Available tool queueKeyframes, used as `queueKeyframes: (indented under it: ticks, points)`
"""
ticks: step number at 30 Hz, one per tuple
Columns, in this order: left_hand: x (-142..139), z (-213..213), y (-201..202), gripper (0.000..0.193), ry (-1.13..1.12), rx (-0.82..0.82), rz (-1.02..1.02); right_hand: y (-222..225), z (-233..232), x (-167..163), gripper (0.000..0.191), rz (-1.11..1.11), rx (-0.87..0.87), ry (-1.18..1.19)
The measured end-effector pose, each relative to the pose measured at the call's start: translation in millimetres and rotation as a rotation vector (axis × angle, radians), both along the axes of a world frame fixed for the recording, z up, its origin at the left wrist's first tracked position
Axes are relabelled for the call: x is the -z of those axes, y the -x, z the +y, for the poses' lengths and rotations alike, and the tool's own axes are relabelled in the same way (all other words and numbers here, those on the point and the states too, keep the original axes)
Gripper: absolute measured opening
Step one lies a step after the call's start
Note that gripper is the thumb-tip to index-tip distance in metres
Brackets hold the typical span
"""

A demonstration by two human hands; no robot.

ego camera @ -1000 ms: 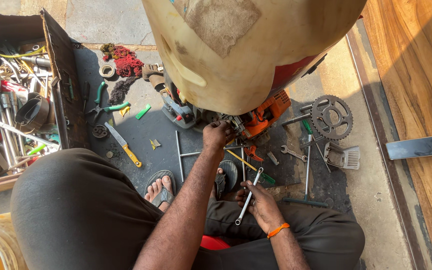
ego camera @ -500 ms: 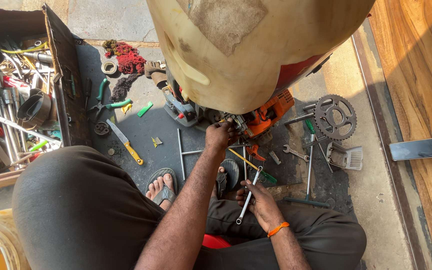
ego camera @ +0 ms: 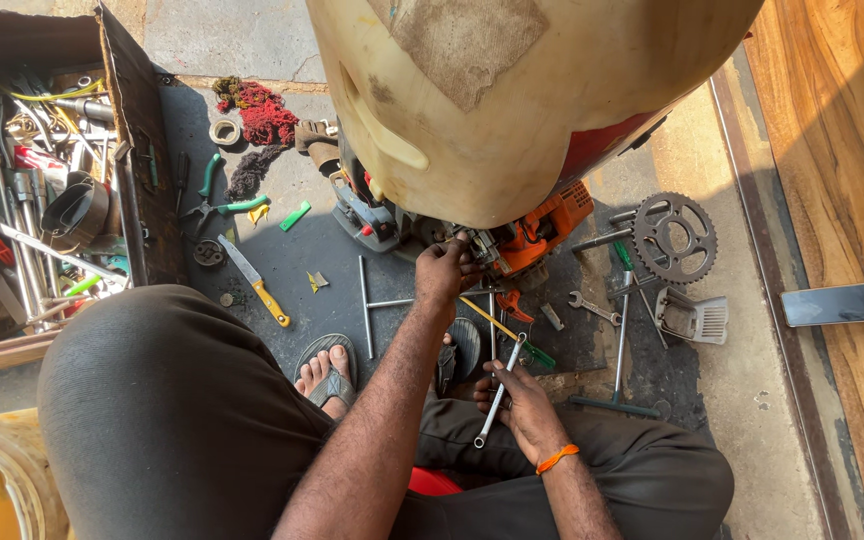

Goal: The person sits on the floor and uses a wrench to tighten bolts on a small engine attached to a beige tank. They adjust their position and continue working on the engine throughout the clip.

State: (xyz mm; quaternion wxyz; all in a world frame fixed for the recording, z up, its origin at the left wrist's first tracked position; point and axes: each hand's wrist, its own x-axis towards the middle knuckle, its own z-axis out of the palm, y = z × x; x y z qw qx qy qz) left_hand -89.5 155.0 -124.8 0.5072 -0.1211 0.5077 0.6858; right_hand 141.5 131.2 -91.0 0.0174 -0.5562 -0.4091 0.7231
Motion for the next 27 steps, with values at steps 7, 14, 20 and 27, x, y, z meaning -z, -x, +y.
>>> queueKeyframes:
  ticks: [7, 14, 20, 27]
  points:
    - [15, 6, 2, 0.024, -0.005, 0.011, 0.117, 1, 0, -2, 0.038, -0.019, -0.007, 0.000]
    - [11, 2, -1, 0.026, 0.006, -0.003, 0.039, 2, -1, -3, 0.040, -0.010, -0.012, -0.010]
    - [3, 3, 2, 0.021, 0.039, 0.050, 0.086, 1, -2, -4, 0.040, -0.023, -0.017, -0.014]
    - [7, -1, -2, 0.025, 0.032, 0.005, -0.038, 2, -2, 0, 0.039, -0.042, -0.024, -0.025]
